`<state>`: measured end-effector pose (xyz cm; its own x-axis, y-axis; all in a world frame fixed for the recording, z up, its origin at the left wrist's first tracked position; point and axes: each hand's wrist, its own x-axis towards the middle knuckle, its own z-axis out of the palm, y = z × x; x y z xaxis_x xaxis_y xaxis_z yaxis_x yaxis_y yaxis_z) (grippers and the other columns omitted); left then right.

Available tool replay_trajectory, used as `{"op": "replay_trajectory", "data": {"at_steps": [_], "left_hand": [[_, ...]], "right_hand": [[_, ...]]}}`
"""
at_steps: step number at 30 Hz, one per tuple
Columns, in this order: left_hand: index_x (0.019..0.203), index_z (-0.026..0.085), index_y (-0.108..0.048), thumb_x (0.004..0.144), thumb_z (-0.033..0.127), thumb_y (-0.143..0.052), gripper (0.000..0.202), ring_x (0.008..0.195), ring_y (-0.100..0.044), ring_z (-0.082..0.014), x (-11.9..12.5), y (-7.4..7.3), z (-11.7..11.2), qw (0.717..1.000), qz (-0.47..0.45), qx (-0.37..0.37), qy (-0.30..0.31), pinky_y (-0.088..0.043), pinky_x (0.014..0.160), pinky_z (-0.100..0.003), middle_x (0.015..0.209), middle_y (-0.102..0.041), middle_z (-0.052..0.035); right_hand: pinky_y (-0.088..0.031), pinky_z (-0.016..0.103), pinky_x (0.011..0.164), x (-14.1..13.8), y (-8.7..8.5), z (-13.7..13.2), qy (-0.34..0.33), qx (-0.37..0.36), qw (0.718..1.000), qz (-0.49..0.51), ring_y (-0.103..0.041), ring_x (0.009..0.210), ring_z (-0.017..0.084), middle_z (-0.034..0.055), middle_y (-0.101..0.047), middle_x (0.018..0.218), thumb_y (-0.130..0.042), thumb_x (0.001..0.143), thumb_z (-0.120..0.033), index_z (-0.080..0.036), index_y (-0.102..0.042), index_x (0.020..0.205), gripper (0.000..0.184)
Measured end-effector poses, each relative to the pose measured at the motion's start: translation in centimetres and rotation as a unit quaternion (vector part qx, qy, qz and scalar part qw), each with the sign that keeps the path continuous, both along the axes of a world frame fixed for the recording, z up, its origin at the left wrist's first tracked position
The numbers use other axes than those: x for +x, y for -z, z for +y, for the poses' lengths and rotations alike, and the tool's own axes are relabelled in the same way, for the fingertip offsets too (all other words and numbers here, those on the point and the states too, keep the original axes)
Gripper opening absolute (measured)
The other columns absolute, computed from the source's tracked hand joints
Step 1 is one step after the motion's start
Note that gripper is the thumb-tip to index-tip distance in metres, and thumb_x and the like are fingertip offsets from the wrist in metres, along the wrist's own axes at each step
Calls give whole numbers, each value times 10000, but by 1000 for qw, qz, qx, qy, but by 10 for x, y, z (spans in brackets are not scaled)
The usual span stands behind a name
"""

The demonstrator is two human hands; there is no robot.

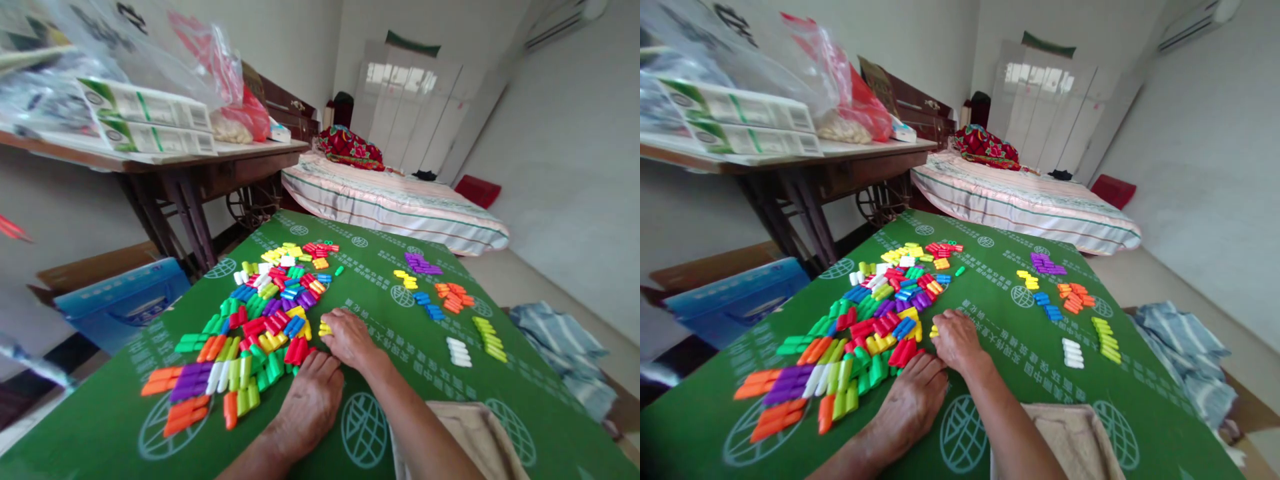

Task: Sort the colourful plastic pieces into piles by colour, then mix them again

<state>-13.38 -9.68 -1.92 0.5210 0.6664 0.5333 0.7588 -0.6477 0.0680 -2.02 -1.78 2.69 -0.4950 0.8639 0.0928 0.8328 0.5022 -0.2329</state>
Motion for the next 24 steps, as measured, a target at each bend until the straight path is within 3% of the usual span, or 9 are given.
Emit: {"op": "replay_trajectory", "data": {"at_steps": [9, 16, 24], "left_hand": [[804, 155, -615, 872, 116, -408, 222, 830, -577, -194, -2, 2, 7, 998, -38, 44, 21, -480, 820, -386, 898, -648, -64], [798, 160, -626, 889, 133, -389, 255, 832, -583, -188, -1, 0, 7, 998, -40, 48, 13, -484, 819, -378, 908, -660, -68], [802, 162, -613, 867, 117, -401, 226, 843, -585, -188, 0, 2, 4, 998, -46, 29, 5, -495, 831, -382, 907, -658, -62]], "right_hand": [[-406, 277, 906, 42, 1, -7, 52, 7, 999, 8, -537, 1039, 196, 48, -626, 1089, -602, 804, -195, -209, -594, 1130, 326], [-420, 269, 860, 57, 5, -10, 70, -6, 997, 14, -545, 1016, 193, 36, -632, 1058, -610, 811, -222, -224, -607, 1100, 289], [-397, 293, 900, 90, 2, 29, 79, -10, 996, -30, -530, 1069, 197, 49, -631, 1131, -598, 818, -207, -226, -609, 1149, 331]]}}
